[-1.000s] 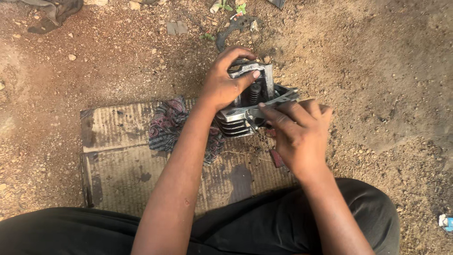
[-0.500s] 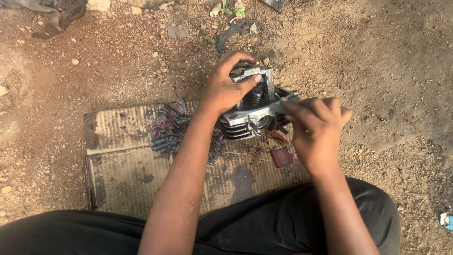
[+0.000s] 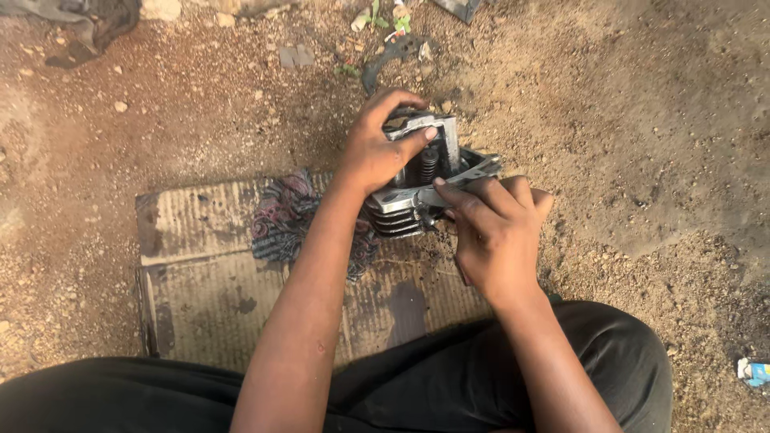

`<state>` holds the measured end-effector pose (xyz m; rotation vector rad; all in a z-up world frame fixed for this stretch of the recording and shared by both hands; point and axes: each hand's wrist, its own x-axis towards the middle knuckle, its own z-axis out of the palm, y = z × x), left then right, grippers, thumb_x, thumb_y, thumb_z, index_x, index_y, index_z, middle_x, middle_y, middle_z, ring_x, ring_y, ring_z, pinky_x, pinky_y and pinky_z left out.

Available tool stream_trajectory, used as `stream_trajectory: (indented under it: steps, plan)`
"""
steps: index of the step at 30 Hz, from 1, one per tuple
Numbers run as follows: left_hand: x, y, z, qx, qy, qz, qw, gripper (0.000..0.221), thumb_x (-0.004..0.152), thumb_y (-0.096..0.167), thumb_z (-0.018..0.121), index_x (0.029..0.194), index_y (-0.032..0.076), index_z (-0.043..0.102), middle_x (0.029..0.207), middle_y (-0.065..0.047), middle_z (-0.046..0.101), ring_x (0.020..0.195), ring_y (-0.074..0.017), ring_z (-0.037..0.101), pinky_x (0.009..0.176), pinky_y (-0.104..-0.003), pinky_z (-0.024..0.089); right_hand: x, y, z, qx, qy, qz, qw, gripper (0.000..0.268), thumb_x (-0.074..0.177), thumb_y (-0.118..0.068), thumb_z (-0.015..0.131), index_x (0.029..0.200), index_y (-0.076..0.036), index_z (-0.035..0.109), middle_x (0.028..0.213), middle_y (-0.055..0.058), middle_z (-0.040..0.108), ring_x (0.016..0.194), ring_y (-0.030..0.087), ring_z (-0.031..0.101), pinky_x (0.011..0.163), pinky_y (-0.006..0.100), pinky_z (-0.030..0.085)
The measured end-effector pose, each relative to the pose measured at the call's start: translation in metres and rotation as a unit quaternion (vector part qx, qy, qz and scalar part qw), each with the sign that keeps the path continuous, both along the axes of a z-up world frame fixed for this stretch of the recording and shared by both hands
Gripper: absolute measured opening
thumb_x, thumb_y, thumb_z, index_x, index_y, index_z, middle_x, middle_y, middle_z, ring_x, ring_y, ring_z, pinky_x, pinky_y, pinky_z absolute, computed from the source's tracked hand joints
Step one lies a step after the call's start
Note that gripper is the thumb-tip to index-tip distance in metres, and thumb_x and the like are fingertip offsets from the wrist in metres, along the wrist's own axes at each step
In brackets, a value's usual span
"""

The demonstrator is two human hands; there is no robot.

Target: The person cleans an engine cylinder head by using a small metal tool to scrape debris from the surfaces and wiping it with a cloth.

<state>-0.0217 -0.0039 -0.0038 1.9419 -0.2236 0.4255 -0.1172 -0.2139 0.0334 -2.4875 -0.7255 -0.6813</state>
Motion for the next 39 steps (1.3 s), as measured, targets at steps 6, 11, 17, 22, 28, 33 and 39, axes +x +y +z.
stream_trajectory:
  steps: [6,11,17,22,28,33,39]
  plan:
    - [0.002,0.0,-0.007,0.014,-0.023,-0.002,1.0,0.038,0.083,0.03,0.088,0.111,0.014,0.069,0.117,-0.004,0.07,0.115,-0.0239,0.067,0.099,-0.037,0.053,0.004,-0.023,0.003,0.018,0.01,-0.06,0.998,0.039,0.083,-0.007,0.081,0.118,-0.023,0.079,0.101,-0.004,0.068,0.1,0.022,0.054,0.092,0.042,0.031]
    - [0.003,0.003,-0.005,-0.029,0.019,-0.012,0.999,0.037,0.084,0.03,0.086,0.113,0.015,0.069,0.115,-0.003,0.07,0.11,-0.0202,0.071,0.094,-0.035,0.056,0.007,-0.022,0.001,-0.002,0.001,-0.066,0.998,0.037,0.084,-0.009,0.083,0.118,-0.024,0.081,0.099,-0.003,0.067,0.1,0.022,0.055,0.092,0.042,0.031]
    - [0.003,0.003,-0.009,-0.034,0.009,-0.029,0.999,0.039,0.084,0.028,0.087,0.117,0.015,0.068,0.118,-0.003,0.07,0.112,-0.0203,0.07,0.094,-0.036,0.057,0.025,-0.06,0.009,0.082,-0.062,-0.098,0.99,0.038,0.092,-0.008,0.085,0.129,-0.017,0.078,0.103,0.001,0.069,0.095,0.021,0.056,0.089,0.036,0.041]
    - [0.01,0.006,-0.008,-0.147,0.123,-0.069,0.979,0.046,0.081,0.026,0.086,0.123,0.022,0.066,0.125,-0.006,0.069,0.113,-0.0255,0.071,0.096,-0.04,0.061,0.04,-0.086,0.009,0.236,0.075,-0.095,0.964,0.034,0.102,-0.011,0.071,0.136,-0.008,0.068,0.117,0.001,0.068,0.096,0.009,0.065,0.082,0.024,0.053]
    - [0.022,0.028,-0.017,-0.163,0.114,-0.109,0.974,0.082,0.074,0.025,0.086,0.146,0.027,0.047,0.153,-0.013,0.053,0.134,-0.0376,0.056,0.108,-0.055,0.051,0.053,-0.092,-0.012,0.384,0.243,-0.097,0.885,0.024,0.111,-0.018,0.055,0.129,-0.004,0.062,0.085,0.005,0.07,0.06,0.01,0.053,0.056,0.025,0.043]
    - [0.035,0.044,-0.033,-0.134,0.04,-0.203,0.969,0.11,0.075,0.029,0.091,0.164,0.02,0.025,0.166,-0.016,0.045,0.146,-0.0386,0.045,0.126,-0.054,0.038,0.053,-0.088,-0.015,0.373,0.302,-0.051,0.876,0.012,0.107,-0.013,0.057,0.109,-0.004,0.063,0.087,0.004,0.072,0.064,0.008,0.059,0.058,0.025,0.047]
    - [0.045,0.047,-0.043,-0.137,0.016,-0.216,0.966,0.113,0.079,0.027,0.092,0.167,0.02,0.022,0.167,-0.016,0.046,0.148,-0.0389,0.047,0.13,-0.055,0.037,0.037,-0.067,0.013,0.127,0.05,-0.086,0.987,0.011,0.1,-0.003,0.068,0.11,-0.005,0.073,0.102,0.006,0.071,0.087,0.02,0.065,0.081,0.036,0.048]
